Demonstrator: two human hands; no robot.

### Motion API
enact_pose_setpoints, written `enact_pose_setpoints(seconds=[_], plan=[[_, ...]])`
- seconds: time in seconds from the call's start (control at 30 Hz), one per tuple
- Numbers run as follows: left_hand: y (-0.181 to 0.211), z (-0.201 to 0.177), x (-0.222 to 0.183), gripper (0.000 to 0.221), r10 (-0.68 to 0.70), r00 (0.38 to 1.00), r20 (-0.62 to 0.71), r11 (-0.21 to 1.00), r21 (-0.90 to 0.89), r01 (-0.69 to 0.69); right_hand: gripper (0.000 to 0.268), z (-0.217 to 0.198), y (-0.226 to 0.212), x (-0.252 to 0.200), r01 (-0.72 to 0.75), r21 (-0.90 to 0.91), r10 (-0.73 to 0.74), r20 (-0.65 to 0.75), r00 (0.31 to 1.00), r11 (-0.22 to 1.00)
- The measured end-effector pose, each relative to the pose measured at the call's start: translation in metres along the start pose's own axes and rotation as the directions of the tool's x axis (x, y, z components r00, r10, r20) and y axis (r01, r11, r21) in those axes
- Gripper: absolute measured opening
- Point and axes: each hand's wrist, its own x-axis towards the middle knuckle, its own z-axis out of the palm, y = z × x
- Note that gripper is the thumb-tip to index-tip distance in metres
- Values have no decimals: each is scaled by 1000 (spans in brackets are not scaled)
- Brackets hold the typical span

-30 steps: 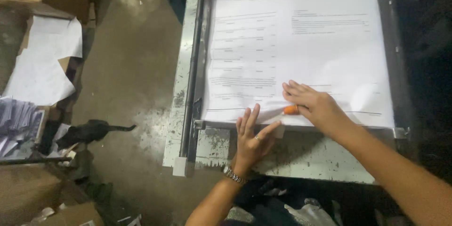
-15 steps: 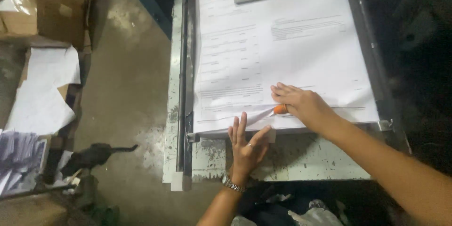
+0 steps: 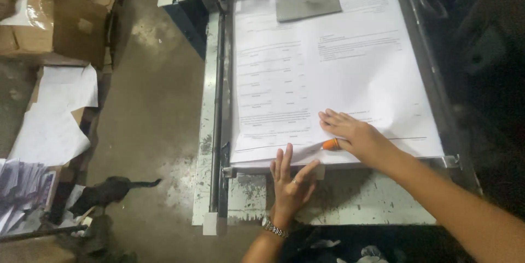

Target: Flipping through a stack of printed sheets on a machine to inspect or align them

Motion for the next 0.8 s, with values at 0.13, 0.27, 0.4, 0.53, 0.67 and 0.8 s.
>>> enact_pose_setpoints(seconds=[0.13,0.27,0.4,0.53,0.67,0.8], plan=[[-2,4,-2,75,-20,1000,12,1000,9,20,88,-10,-1,0,-42,19,40,111,993,999],[-2,2,0,66,-63,998,20,997,-46,64,74,-4,-3,0,-94,125,90,37,995,988],[4,-7,3,69,-52,998,26,997,-56,54,48,-8,-12,3,-73,73,78,-71,994,995],[-3,-2,4,68,-59,998,33,997,-55,61,70,-14,-4,5,-146,119,137,75,988,982],[2,-3,-11,65,-75,996,58,997,-21,76,81,-2,-10,-8,-105,129,103,23,994,986],[-4,12,-6,58,-4,999,-35,1000,31,5,50,-13,-31,3,-97,-39,91,-123,988,995]])
